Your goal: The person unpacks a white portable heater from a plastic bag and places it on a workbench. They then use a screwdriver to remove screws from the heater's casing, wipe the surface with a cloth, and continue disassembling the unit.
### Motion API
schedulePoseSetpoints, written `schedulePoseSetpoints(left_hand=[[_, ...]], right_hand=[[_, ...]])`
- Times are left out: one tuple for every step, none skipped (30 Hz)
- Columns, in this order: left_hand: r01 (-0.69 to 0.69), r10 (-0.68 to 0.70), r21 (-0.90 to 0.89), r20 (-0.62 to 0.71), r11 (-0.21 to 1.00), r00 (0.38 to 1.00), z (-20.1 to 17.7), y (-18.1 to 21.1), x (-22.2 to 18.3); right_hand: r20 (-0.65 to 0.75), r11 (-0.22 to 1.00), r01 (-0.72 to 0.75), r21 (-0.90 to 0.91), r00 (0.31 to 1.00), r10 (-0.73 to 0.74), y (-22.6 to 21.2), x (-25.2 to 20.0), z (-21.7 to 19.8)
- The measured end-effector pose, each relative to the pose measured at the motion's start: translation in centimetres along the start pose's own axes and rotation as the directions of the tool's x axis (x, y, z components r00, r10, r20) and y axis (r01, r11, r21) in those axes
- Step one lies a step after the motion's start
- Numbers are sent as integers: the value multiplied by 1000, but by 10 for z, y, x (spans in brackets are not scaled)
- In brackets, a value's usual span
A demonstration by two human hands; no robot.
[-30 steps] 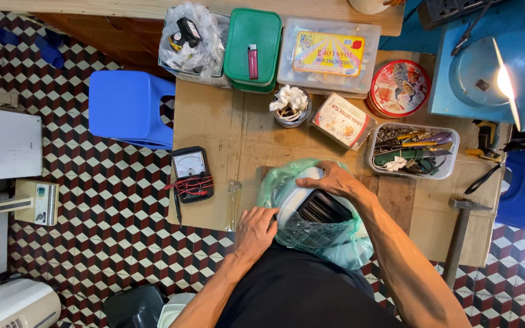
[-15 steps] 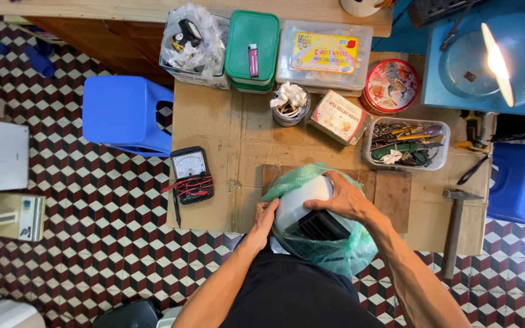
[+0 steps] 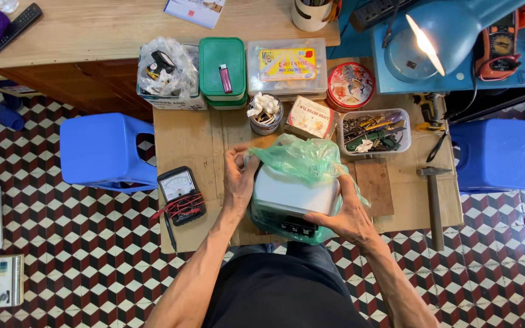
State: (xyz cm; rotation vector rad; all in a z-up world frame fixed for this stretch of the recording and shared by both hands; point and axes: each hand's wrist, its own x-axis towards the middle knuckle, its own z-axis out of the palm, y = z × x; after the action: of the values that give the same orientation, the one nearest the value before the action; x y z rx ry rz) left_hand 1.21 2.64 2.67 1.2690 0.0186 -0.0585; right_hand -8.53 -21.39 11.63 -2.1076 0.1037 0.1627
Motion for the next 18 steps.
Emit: schedulePoseSetpoints(left_hand=[[22, -23, 36, 10, 999, 1000, 3, 8, 1], [44, -45, 72, 19, 996, 999, 6, 14, 1], [67, -70, 110, 27, 992, 997, 8, 18, 1], [61, -67, 99, 56, 993, 996, 10, 21, 2], [58, -66, 89, 85, 994, 994, 11, 22, 1], [56, -65, 79, 114, 995, 991, 11, 23, -1], [78, -90, 101, 121, 992, 989, 13, 24, -4], [101, -116, 122, 128, 987, 985, 14, 24, -9], [123, -142, 144, 130, 982, 981, 14, 25, -14], [126, -146, 136, 151, 983, 978, 17, 25, -18], [128, -149, 128, 169, 984, 974, 21, 25, -21], [130, -151, 120, 187, 984, 971, 23, 27, -22], [131, -161, 156, 199, 979, 967, 25, 28, -23], [131, -171, 192, 211, 973, 962, 26, 30, -25], [130, -182, 227, 224, 965, 958, 27, 31, -26], [165, -216, 216, 235, 962, 948, 28, 31, -26], [198, -246, 205, 243, 959, 938, 26, 31, -23], [230, -275, 195, 251, 953, 928, 24, 29, -21]], right_hand=[[-23, 1000, -21, 7, 1000, 21, 2, -5, 3], [-45, 999, -42, 16, 998, 42, 4, -10, 5], [-39, 998, -55, -11, 998, 54, 6, -15, 6], [-33, 997, -68, -38, 997, 67, 9, -21, 5], [-28, 994, -83, -64, 996, 81, 10, -27, 5], [-44, 998, -69, -11, 997, 68, 11, -34, 6], [-61, 998, -53, 41, 997, 56, 11, -41, 7], [-80, 995, -36, 91, 996, 43, 10, -47, 8], [-118, 998, -46, 49, 992, 51, 8, -53, 11], [-157, 998, -57, 8, 986, 58, 6, -59, 15], [-193, 997, -69, -33, 979, 61, 3, -60, 17], [-188, 989, -140, -41, 973, 130, -1, -61, 18], [-186, 976, -213, -48, 962, 201, -4, -61, 19], [-185, 957, -285, -56, 945, 271, -8, -60, 18], [-145, 963, -268, 23, 952, 269, -11, -58, 16], [-106, 962, -253, 103, 959, 263, -14, -53, 12], [-65, 955, -233, 182, 966, 248, -17, -46, 8], [-59, 964, -232, 129, 969, 241, -22, -43, 8]])
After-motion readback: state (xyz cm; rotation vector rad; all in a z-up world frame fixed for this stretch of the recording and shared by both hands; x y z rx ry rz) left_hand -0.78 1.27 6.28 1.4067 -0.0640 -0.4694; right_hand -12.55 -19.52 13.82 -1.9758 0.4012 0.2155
